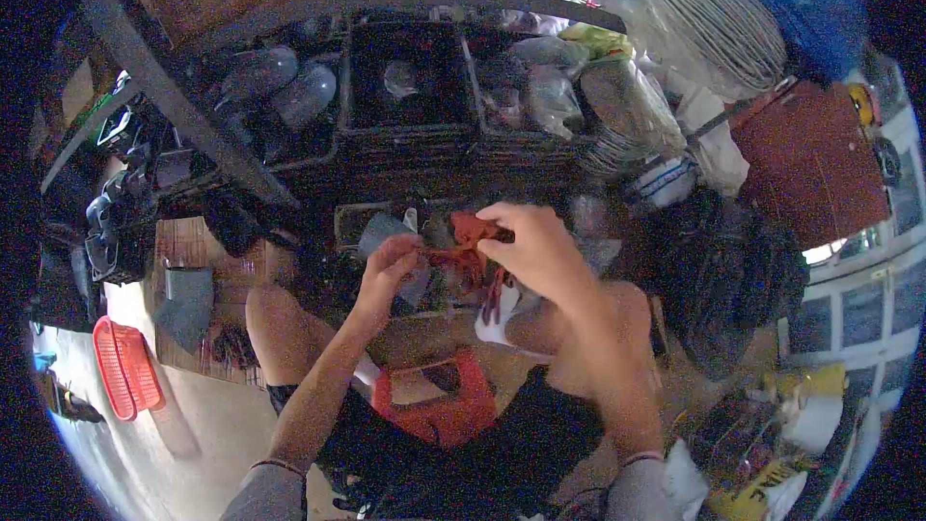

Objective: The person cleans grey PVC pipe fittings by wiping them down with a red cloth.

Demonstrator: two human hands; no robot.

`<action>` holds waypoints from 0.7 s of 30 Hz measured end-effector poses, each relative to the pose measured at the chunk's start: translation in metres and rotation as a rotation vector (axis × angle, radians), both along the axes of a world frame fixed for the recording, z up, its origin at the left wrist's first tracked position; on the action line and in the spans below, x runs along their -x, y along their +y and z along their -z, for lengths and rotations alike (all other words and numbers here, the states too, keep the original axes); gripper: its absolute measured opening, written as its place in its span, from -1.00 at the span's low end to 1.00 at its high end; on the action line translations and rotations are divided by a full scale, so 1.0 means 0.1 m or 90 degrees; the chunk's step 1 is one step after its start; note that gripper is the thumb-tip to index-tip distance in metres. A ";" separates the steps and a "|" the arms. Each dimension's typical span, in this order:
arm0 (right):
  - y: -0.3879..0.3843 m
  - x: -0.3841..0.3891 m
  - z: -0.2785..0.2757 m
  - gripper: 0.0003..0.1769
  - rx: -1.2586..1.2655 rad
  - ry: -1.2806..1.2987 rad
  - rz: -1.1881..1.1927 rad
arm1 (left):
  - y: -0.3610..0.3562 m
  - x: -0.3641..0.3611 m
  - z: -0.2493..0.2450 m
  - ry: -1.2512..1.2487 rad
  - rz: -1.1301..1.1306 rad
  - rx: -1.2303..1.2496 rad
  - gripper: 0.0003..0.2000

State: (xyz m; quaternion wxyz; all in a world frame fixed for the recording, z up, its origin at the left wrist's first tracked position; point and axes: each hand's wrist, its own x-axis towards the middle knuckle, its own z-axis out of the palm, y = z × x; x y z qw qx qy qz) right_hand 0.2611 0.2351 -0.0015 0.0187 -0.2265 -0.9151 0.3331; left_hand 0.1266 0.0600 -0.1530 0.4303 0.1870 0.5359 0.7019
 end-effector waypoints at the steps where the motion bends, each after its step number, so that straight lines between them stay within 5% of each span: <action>1: 0.03 0.01 -0.10 -0.54 -0.029 -0.034 -0.029 | 0.02 -0.02 0.07 0.014 -0.010 0.003 -0.63; 5: 0.04 0.11 -0.19 -0.45 -0.240 0.025 -0.086 | 0.20 -0.16 0.16 0.154 -0.034 -0.018 -0.48; 10: -0.03 0.31 0.01 -0.45 -0.011 -0.032 -0.120 | 0.31 -0.19 -0.05 0.416 -0.141 -0.082 -0.48; 13: -0.10 0.33 -0.04 -0.52 0.100 -0.038 -0.151 | 0.27 0.02 0.03 0.421 0.075 -0.116 -0.58; 14: -0.10 0.33 -0.03 -0.53 0.090 -0.014 -0.148 | 0.21 0.04 0.02 0.283 0.132 -0.072 -0.67; 21: -0.16 0.29 -0.09 -0.56 0.073 0.019 -0.094 | 0.12 0.06 -0.22 0.104 0.127 -0.067 -0.68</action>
